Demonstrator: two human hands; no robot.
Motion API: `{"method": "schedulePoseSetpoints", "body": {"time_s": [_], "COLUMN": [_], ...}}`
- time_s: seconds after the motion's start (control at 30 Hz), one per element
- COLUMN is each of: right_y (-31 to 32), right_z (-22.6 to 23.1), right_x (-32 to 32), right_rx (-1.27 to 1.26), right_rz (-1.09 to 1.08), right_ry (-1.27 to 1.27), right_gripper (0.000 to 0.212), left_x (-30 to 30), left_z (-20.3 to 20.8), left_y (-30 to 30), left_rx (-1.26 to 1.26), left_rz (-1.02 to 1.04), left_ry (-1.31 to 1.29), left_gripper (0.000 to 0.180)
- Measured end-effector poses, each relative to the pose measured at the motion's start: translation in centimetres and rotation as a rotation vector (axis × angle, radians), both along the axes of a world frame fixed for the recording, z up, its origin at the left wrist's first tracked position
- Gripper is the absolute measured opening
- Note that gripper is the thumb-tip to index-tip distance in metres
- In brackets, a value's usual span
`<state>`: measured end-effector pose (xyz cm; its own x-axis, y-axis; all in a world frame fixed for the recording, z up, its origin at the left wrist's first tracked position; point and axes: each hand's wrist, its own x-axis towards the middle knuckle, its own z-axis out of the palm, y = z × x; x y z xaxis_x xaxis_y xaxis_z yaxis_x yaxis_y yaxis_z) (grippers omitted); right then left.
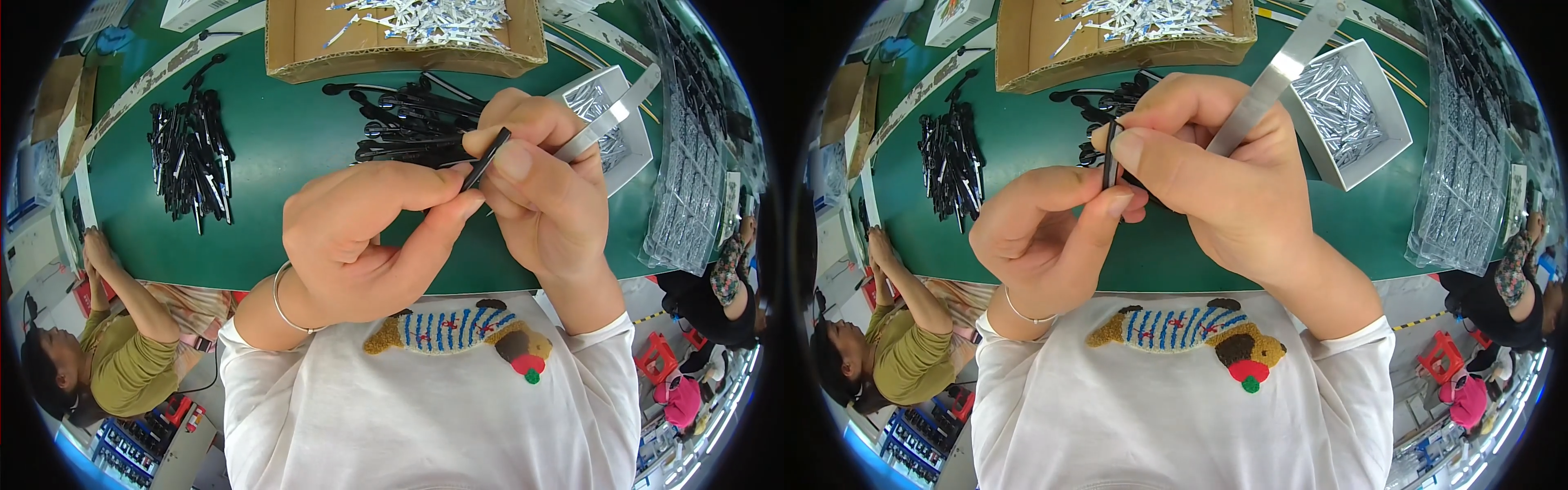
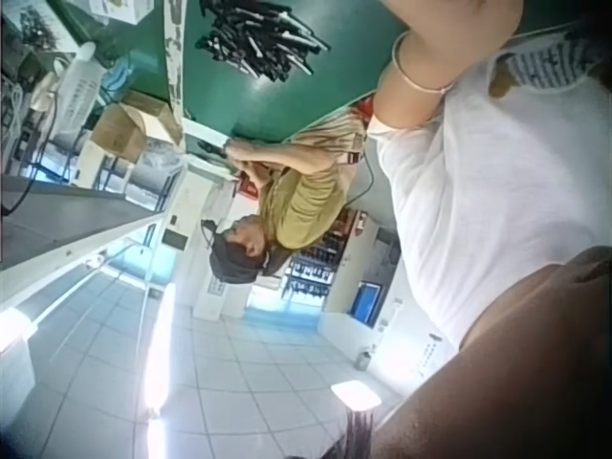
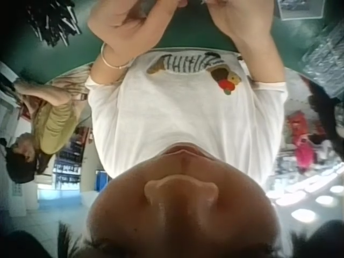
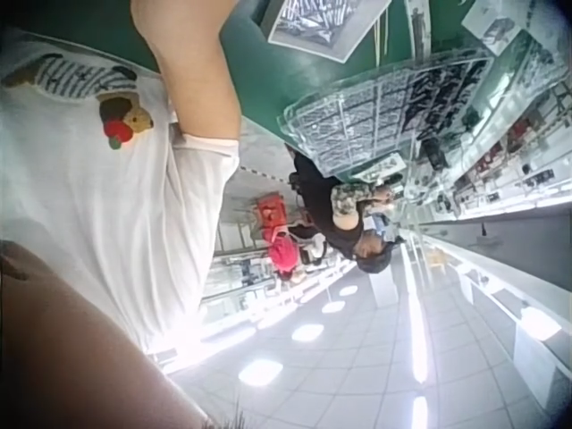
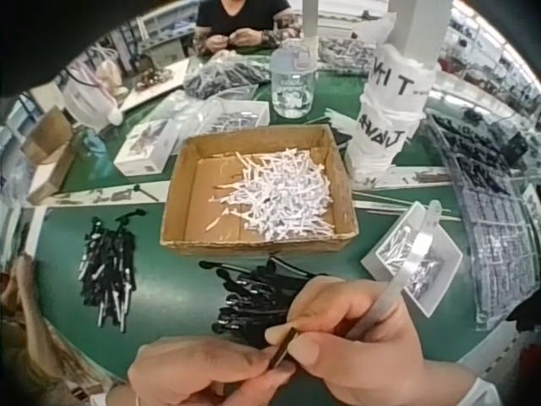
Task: The person assembles small black plastic components by inserting silver metal pins into them using tweezers.
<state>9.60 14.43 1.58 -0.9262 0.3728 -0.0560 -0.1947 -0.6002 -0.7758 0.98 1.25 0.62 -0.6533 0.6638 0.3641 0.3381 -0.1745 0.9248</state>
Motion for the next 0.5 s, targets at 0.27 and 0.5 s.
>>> {"method": "schedulePoseSetpoints", "body": {"time_s": [0.27, 0.5], "right_y": [-0.07, 0.15], "right_z": [0.77, 0.45], "right_x": [-0.06, 0.13], "right_rx": [0.038, 0.013], "right_rz": [0.009, -0.016], "right_ry": [-0.069, 0.029], "right_gripper": [0.013, 0.014], "left_x": [-0.36, -0.31], "left_z": [-0.17, -0.07], "left_y": [-0.25, -0.25], "left_rx": [0.0, 0.002], "left_rz": [-0.028, -0.071], "left_ry": [-0.005, -0.04], "left_gripper": [0.016, 0.016]}}
